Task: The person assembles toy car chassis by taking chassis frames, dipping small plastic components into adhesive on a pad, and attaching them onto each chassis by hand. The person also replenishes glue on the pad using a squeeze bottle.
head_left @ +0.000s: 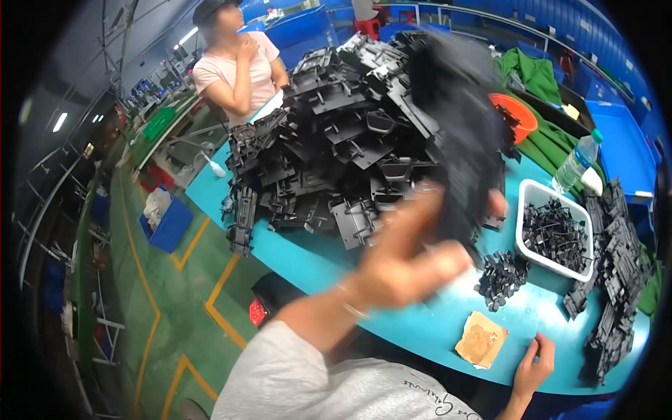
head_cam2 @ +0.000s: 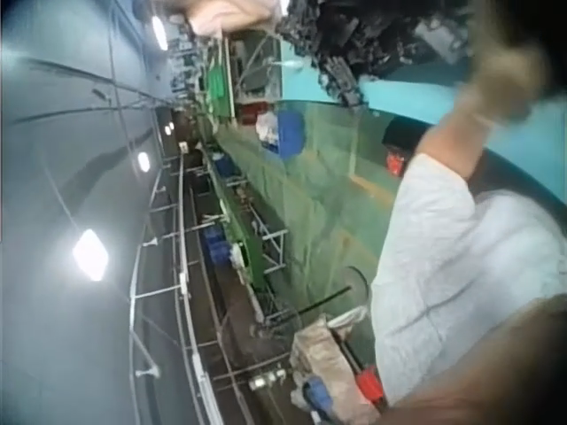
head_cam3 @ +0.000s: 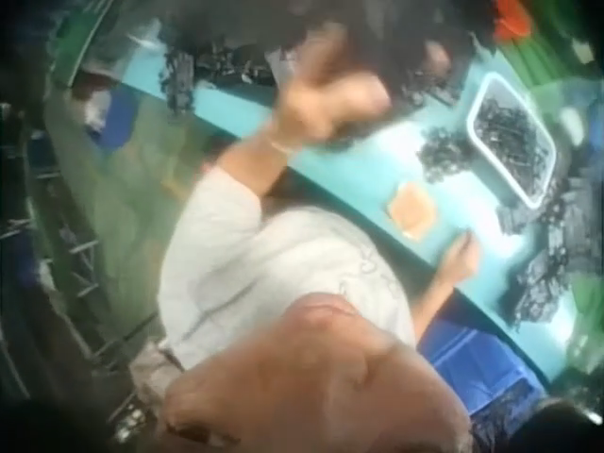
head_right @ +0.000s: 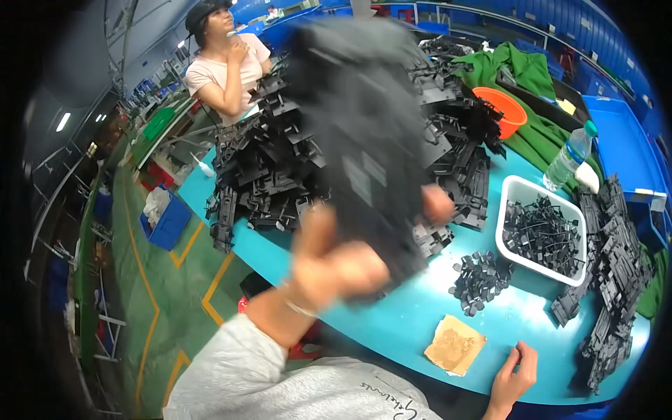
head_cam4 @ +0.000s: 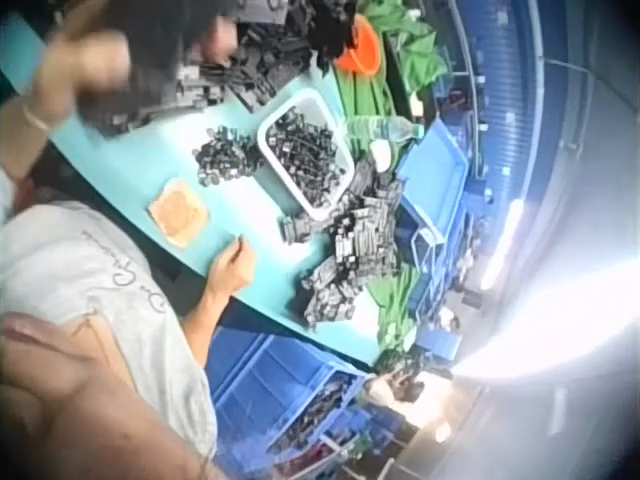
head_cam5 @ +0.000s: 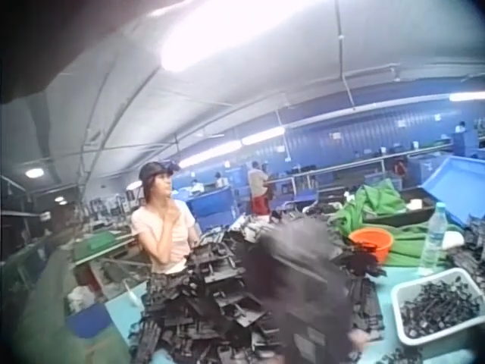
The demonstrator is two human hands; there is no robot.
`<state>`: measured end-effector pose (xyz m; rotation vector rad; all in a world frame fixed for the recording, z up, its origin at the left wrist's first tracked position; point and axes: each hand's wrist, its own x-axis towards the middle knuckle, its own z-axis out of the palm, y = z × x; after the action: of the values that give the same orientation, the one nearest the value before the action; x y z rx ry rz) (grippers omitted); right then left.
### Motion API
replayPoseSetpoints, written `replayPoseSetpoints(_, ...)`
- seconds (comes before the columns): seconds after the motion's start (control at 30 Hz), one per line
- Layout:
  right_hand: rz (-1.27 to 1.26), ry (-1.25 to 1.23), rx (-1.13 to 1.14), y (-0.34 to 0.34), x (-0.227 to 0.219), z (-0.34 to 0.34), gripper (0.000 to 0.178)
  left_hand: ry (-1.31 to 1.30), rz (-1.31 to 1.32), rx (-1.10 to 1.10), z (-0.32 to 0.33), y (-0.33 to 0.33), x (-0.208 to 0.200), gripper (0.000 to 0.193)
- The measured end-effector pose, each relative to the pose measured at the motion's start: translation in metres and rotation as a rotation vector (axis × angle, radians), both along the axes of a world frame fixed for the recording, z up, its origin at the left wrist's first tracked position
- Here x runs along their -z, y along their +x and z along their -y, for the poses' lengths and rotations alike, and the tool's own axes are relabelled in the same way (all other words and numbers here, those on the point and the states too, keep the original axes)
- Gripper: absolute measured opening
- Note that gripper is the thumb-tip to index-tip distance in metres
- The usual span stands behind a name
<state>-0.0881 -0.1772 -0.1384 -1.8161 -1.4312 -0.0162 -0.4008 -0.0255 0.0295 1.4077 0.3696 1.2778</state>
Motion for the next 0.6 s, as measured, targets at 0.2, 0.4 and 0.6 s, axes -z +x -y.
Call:
replayPoseSetpoints(0.2,-0.005,0.034,-0.033,-0.006,-0.004,-0.013,0.009,0.091,0.027,-0.503,-0.115,-0.095,-0.084,0.030)
replayPoseSetpoints(0.4,-0.066,0.049,-0.019,-0.002,0.000,-0.015,0.009,0.203,-1.064,-1.273,-0.223,-0.154,-0.096,0.069)
replayPoseSetpoints(0.6,-0.042,0.020,-0.023,0.007,0.011,-0.009,0.008,0.289,-0.920,-1.427,-0.220,-0.172,-0.076,0.071)
